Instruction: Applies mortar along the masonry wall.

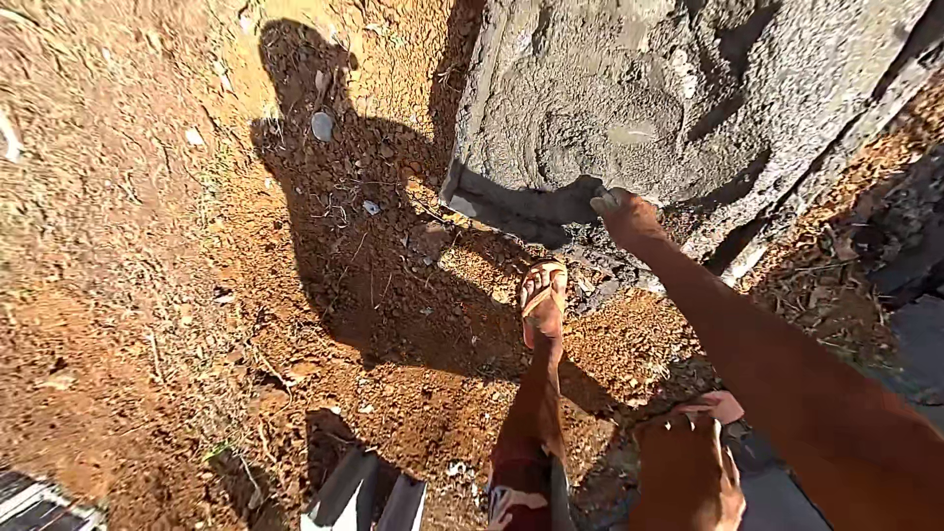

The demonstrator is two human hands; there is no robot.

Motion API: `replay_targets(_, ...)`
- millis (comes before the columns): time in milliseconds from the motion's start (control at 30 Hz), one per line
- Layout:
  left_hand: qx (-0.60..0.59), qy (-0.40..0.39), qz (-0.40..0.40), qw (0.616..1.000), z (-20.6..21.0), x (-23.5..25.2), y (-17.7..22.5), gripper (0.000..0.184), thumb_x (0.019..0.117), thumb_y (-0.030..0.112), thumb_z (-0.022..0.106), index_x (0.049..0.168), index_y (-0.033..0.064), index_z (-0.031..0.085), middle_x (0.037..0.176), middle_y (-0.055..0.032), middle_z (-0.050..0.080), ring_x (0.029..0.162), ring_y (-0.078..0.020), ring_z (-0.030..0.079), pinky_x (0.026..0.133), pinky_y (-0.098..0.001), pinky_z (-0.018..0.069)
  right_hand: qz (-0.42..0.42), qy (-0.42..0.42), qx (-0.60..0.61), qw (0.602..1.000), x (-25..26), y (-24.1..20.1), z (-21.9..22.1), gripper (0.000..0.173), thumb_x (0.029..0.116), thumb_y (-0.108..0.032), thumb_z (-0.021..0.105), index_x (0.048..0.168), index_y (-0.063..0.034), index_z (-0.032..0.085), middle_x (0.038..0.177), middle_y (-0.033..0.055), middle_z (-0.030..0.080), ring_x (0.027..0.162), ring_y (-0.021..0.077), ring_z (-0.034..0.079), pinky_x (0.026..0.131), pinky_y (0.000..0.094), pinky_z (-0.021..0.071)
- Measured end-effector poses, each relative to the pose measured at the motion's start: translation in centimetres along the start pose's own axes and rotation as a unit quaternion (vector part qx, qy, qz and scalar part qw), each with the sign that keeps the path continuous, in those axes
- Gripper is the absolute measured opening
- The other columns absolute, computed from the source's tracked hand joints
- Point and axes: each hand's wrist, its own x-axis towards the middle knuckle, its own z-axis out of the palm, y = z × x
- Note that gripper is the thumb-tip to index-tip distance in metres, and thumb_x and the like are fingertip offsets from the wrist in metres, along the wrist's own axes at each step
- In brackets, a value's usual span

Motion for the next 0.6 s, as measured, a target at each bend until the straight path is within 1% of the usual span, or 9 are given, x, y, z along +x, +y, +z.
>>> replay_targets(67, 0.011, 0.035, -0.022, 0.999, -0.3, -0.9, 0.6, 0.04, 0.1064, 0.026, 0.05, 0.141, 0.01, 0.062, 0.132, -0.0209, 0.065, 0.121, -0.0385, 0.063, 0.1, -0.0548, 0.0511, -0.022, 0.016, 0.055, 0.998, -0.2, 1.2, 0.0, 0.048, 0.1076, -0.043, 0.051, 0.124, 0.0004, 0.063, 0.111, 0.0317, 0.067, 0.106, 0.0503, 0.065, 0.09, 0.0709, 0.0476)
replay_targets(133, 0.007, 0.083, -0.052, 0.995, -2.4, -1.5, 1.4, 0.035, 0.1011, 0.018, 0.063, 0.13, -0.0021, 0.066, 0.123, -0.026, 0.068, 0.113, -0.0399, 0.066, 0.098, -0.0508, 0.0513, -0.07, 0.035, 0.103, 0.992, -1.0, 2.3, -0.1, 0.047, 0.1073, -0.043, 0.051, 0.125, -0.002, 0.064, 0.106, 0.0295, 0.068, 0.098, 0.0472, 0.067, 0.087, 0.0687, 0.0496)
replay_targets(167, 0.032, 0.111, -0.047, 0.992, -1.4, -1.2, 0.9, 0.033, 0.098, 0.018, 0.066, 0.124, -0.0014, 0.07, 0.115, -0.0235, 0.072, 0.105, -0.0374, 0.07, 0.092, -0.0485, 0.054, -0.097, 0.041, 0.124, 0.987, -2.0, 2.8, -0.3, 0.046, 0.1074, -0.043, 0.052, 0.127, -0.0025, 0.064, 0.104, 0.0279, 0.068, 0.094, 0.0449, 0.068, 0.087, 0.0669, 0.0509)
replay_targets(200, 0.064, 0.118, -0.042, 0.99, 0.8, -0.6, 0.3, 0.031, 0.0971, 0.021, 0.066, 0.122, 0.0035, 0.073, 0.111, -0.0199, 0.074, 0.101, -0.0351, 0.071, 0.088, -0.0481, 0.0555, -0.123, 0.046, 0.14, 0.981, -3.4, 3.2, -0.8, 0.046, 0.1076, -0.042, 0.052, 0.128, -0.0032, 0.064, 0.102, 0.0257, 0.069, 0.09, 0.0418, 0.069, 0.085, 0.0642, 0.0526)
replay_targets(267, 0.092, 0.098, -0.045, 0.99, 4.3, 0.4, -0.5, 0.033, 0.1001, 0.022, 0.06, 0.129, 0.0088, 0.07, 0.114, -0.0172, 0.073, 0.106, -0.0335, 0.07, 0.091, -0.0498, 0.0555, -0.166, 0.063, 0.169, 0.969, -7.5, 4.1, -2.4, 0.044, 0.107, -0.04, 0.053, 0.131, -0.0048, 0.064, 0.101, 0.0225, 0.07, 0.087, 0.037, 0.07, 0.083, 0.0601, 0.0552)
replay_targets(367, 0.107, 0.133, -0.031, 0.985, 8.2, 1.9, -3.9, 0.035, 0.0989, 0.02, 0.06, 0.13, 0.0051, 0.068, 0.117, -0.018, 0.072, 0.109, -0.0334, 0.069, 0.095, -0.0516, 0.0538, -0.173, 0.082, 0.2, 0.961, -16.7, 7.0, -4.9, 0.042, 0.105, -0.037, 0.058, 0.134, -0.0066, 0.063, 0.107, 0.0204, 0.072, 0.096, 0.0355, 0.071, 0.089, 0.0588, 0.0558)
replay_targets(433, 0.137, 0.147, -0.011, 0.979, 10.7, 2.6, -7.2, 0.037, 0.101, 0.023, 0.058, 0.131, 0.0031, 0.065, 0.121, -0.0197, 0.07, 0.114, -0.0341, 0.067, 0.1, -0.054, 0.0521, -0.151, 0.079, 0.211, 0.963, -23.9, 10.7, -6.2, 0.04, 0.1045, -0.036, 0.06, 0.13, -0.0061, 0.064, 0.104, 0.02, 0.072, 0.095, 0.0361, 0.071, 0.085, 0.0586, 0.0571)
replay_targets(533, 0.239, 0.071, -0.003, 0.968, 12.9, 2.1, -8.5, 0.041, 0.1051, 0.023, 0.055, 0.139, 0.0007, 0.059, 0.13, -0.0265, 0.064, 0.122, -0.0419, 0.062, 0.106, -0.0615, 0.046, -0.106, 0.01, 0.215, 0.971, -34.3, 19.8, -8.0, 0.044, 0.1065, -0.038, 0.054, 0.136, -0.0059, 0.06, 0.118, 0.0199, 0.07, 0.113, 0.0357, 0.067, 0.1, 0.0557, 0.0521)
replay_targets(600, 0.278, 0.021, -0.006, 0.96, 14.9, 1.5, -7.7, 0.039, 0.1059, 0.02, 0.054, 0.137, -0.0032, 0.058, 0.127, -0.0301, 0.064, 0.12, -0.045, 0.062, 0.105, -0.0633, 0.0464, -0.055, 0.003, 0.246, 0.968, -42.6, 27.4, -8.7, 0.043, 0.1072, -0.037, 0.053, 0.137, -0.006, 0.059, 0.12, 0.0211, 0.069, 0.115, 0.0379, 0.066, 0.099, 0.0587, 0.0509)
